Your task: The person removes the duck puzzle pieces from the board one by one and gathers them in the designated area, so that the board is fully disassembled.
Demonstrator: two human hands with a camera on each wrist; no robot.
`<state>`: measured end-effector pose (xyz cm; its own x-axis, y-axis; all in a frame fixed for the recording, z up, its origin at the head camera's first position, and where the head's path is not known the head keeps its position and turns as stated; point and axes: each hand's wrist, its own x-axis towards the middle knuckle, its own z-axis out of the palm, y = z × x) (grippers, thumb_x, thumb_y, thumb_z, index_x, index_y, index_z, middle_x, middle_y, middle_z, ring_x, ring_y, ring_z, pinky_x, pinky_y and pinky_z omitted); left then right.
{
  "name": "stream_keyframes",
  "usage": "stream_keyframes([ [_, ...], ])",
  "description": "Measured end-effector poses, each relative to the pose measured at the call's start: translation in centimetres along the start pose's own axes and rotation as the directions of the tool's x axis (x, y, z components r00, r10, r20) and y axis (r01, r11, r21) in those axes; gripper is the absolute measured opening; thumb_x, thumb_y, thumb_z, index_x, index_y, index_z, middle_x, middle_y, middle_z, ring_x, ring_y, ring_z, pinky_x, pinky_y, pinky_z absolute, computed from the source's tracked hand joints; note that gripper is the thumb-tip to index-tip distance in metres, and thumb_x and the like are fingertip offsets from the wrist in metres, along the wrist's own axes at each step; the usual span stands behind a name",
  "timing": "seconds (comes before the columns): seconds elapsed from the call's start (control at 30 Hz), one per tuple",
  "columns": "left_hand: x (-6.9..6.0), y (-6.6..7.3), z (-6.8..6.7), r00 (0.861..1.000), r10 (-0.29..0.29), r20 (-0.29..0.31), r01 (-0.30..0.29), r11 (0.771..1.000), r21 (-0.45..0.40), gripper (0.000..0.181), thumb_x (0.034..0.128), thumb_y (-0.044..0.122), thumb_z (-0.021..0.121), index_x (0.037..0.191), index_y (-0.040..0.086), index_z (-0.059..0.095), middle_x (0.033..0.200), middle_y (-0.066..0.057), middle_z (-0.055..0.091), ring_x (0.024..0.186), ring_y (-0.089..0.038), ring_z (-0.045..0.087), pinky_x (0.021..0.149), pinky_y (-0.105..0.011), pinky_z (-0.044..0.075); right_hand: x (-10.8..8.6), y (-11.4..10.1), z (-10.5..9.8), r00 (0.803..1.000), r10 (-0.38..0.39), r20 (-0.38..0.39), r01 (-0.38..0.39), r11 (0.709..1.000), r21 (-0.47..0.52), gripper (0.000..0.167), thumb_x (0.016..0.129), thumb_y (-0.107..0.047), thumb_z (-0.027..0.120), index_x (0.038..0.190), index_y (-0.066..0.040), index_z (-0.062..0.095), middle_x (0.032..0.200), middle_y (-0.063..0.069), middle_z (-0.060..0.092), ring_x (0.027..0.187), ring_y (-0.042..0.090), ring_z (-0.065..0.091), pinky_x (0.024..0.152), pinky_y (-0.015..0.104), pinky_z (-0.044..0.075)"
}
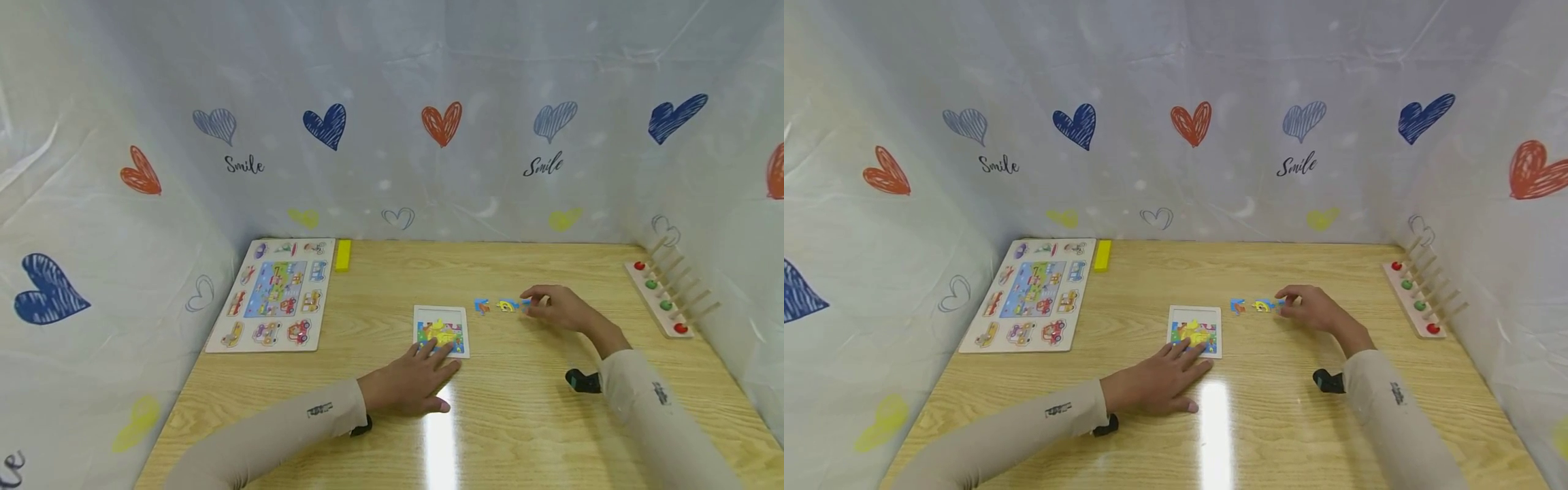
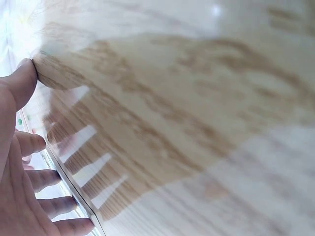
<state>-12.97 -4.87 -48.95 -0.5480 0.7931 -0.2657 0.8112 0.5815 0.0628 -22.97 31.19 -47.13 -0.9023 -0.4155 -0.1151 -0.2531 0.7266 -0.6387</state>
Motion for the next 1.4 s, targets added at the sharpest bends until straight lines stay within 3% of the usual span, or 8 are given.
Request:
stream_keyframes([
  [0.2, -0.1, 0.0, 0.0, 1.000, 0.006, -0.018, -0.006, 1.000, 0.018, 0.078, 0.1007, 0.065, 0.037, 0.162, 0.019, 0.019, 0.168, -0.014, 0.014, 0.153, -0.040, 0.021, 0.117, -0.059, 0.030, 1.2, -2.7, 1.2, 0.998, -0.051, 0.033, 0.050, 0.998, 0.025, 0.036, 0.096, -0.016, 0.069, 0.126, 0.002, 0.064, 0.099, 0.008, 0.065, 0.060, 0.009, 0.045, 0.056, 0.027, 0.043],
  [0.43, 0.0, 0.0, 0.1, 1.000, -0.003, -0.006, 0.003, 1.000, 0.008, 0.078, 0.1007, 0.065, 0.035, 0.162, 0.020, 0.019, 0.169, -0.013, 0.014, 0.153, -0.040, 0.021, 0.116, -0.055, 0.033, 3.2, -5.5, 3.2, 0.988, -0.115, 0.103, 0.109, 0.992, 0.055, 0.035, 0.096, -0.016, 0.069, 0.126, 0.001, 0.065, 0.100, 0.006, 0.064, 0.062, 0.010, 0.046, 0.058, 0.025, 0.044],
  [0.7, -0.1, 0.0, -0.3, 1.000, -0.010, 0.013, 0.010, 1.000, 0.024, 0.077, 0.1005, 0.065, 0.036, 0.162, 0.021, 0.019, 0.169, -0.013, 0.013, 0.153, -0.039, 0.020, 0.117, -0.055, 0.033, 5.7, -8.4, 5.8, 0.968, -0.182, 0.172, 0.175, 0.983, 0.053, 0.035, 0.097, -0.021, 0.069, 0.126, -0.001, 0.065, 0.102, 0.005, 0.065, 0.080, 0.018, 0.055, 0.072, 0.030, 0.049],
  [0.97, -0.1, 0.1, -0.2, 1.000, 0.004, 0.000, -0.004, 1.000, 0.015, 0.077, 0.1007, 0.065, 0.036, 0.162, 0.020, 0.020, 0.169, -0.013, 0.013, 0.153, -0.039, 0.021, 0.117, -0.055, 0.033, 7.0, -9.1, 7.7, 0.958, -0.175, 0.227, 0.171, 0.985, 0.036, 0.030, 0.095, -0.021, 0.071, 0.119, -0.004, 0.069, 0.095, 0.002, 0.066, 0.081, 0.014, 0.056, 0.074, 0.031, 0.048],
  [1.23, -0.1, 0.0, 0.0, 1.000, 0.000, 0.002, 0.000, 1.000, 0.025, 0.077, 0.1004, 0.066, 0.035, 0.162, 0.021, 0.020, 0.169, -0.012, 0.012, 0.153, -0.039, 0.020, 0.117, -0.054, 0.032, 7.3, -9.2, 7.9, 0.951, -0.201, 0.236, 0.203, 0.979, 0.015, 0.025, 0.094, -0.018, 0.072, 0.116, -0.006, 0.070, 0.093, 0.002, 0.065, 0.082, 0.015, 0.054, 0.074, 0.030, 0.047],
  [1.4, -0.2, -0.1, -0.1, 1.000, 0.002, -0.002, -0.002, 1.000, 0.010, 0.077, 0.1005, 0.065, 0.036, 0.162, 0.021, 0.021, 0.169, -0.013, 0.013, 0.152, -0.041, 0.021, 0.116, -0.057, 0.032, 7.3, -9.1, 7.9, 0.952, -0.183, 0.247, 0.183, 0.983, 0.021, 0.025, 0.094, -0.018, 0.072, 0.116, -0.007, 0.070, 0.095, 0.002, 0.065, 0.083, 0.015, 0.055, 0.075, 0.031, 0.047],
])
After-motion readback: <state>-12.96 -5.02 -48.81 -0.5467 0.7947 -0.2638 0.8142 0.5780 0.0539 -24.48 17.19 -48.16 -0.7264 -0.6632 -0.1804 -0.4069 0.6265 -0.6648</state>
